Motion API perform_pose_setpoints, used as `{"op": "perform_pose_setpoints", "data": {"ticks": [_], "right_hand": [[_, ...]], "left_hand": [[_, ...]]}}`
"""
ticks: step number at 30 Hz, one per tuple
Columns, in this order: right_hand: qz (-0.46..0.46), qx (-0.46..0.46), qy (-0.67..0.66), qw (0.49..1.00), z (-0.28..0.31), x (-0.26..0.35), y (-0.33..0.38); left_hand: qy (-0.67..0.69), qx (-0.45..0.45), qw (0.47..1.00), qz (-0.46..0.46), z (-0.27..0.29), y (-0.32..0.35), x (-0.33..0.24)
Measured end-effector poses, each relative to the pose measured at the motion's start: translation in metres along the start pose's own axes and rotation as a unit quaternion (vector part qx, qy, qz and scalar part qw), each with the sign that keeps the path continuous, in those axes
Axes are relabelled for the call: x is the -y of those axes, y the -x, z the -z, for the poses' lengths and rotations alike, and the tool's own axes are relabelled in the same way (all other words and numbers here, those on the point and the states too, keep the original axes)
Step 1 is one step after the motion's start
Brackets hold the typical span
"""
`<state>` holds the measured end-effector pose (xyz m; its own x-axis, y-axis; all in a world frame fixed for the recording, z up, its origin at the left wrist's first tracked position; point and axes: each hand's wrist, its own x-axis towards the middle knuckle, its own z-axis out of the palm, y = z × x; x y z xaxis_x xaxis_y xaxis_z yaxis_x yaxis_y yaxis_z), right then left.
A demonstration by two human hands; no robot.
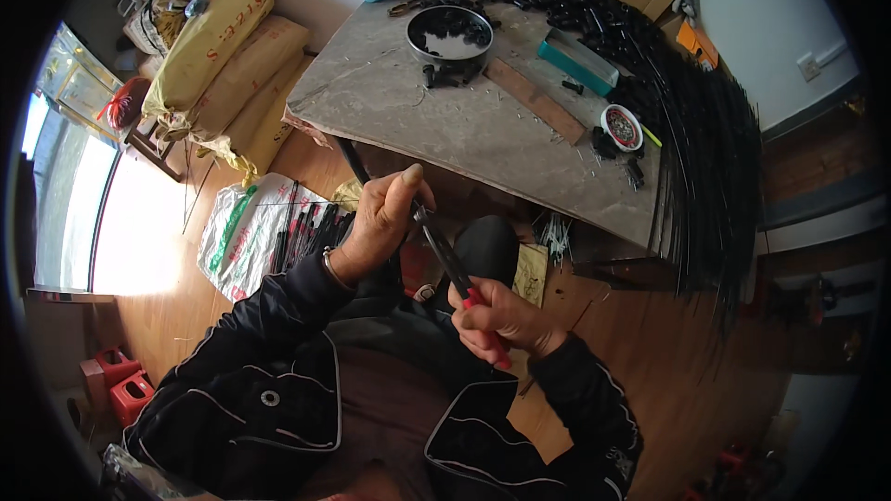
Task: Assembling bundles of black rods by applying plastic spacers and measuring lengths on a workbench.
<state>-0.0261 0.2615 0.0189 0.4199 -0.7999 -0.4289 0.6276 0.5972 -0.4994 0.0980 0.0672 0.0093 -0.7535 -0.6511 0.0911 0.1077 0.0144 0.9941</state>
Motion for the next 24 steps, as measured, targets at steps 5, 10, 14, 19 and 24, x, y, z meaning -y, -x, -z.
{"op": "perform_pose_setpoints", "data": {"ticks": [5, 10, 14, 19, 24], "right_hand": [[0.148, -0.261, 0.537, 0.788, -0.008, 0.024, 0.003], [0.079, -0.01, 0.039, 0.996, -0.004, -0.005, 0.0], [0.013, -0.14, 0.326, 0.935, -0.029, 0.022, 0.001], [0.097, -0.229, 0.233, 0.94, -0.034, 0.03, 0.014], [0.038, 0.04, -0.074, 0.996, -0.006, 0.0, 0.002]], "left_hand": [[-0.009, -0.007, 1.0, -0.011, 0.007, 0.004, 0.004], [-0.001, 0.0, 1.0, -0.026, 0.004, 0.006, 0.003], [-0.022, -0.049, 0.998, -0.039, 0.003, 0.007, 0.002], [-0.004, -0.071, 0.997, -0.034, 0.004, 0.005, 0.009], [-0.03, -0.04, 0.997, -0.058, 0.004, 0.01, 0.011]]}}
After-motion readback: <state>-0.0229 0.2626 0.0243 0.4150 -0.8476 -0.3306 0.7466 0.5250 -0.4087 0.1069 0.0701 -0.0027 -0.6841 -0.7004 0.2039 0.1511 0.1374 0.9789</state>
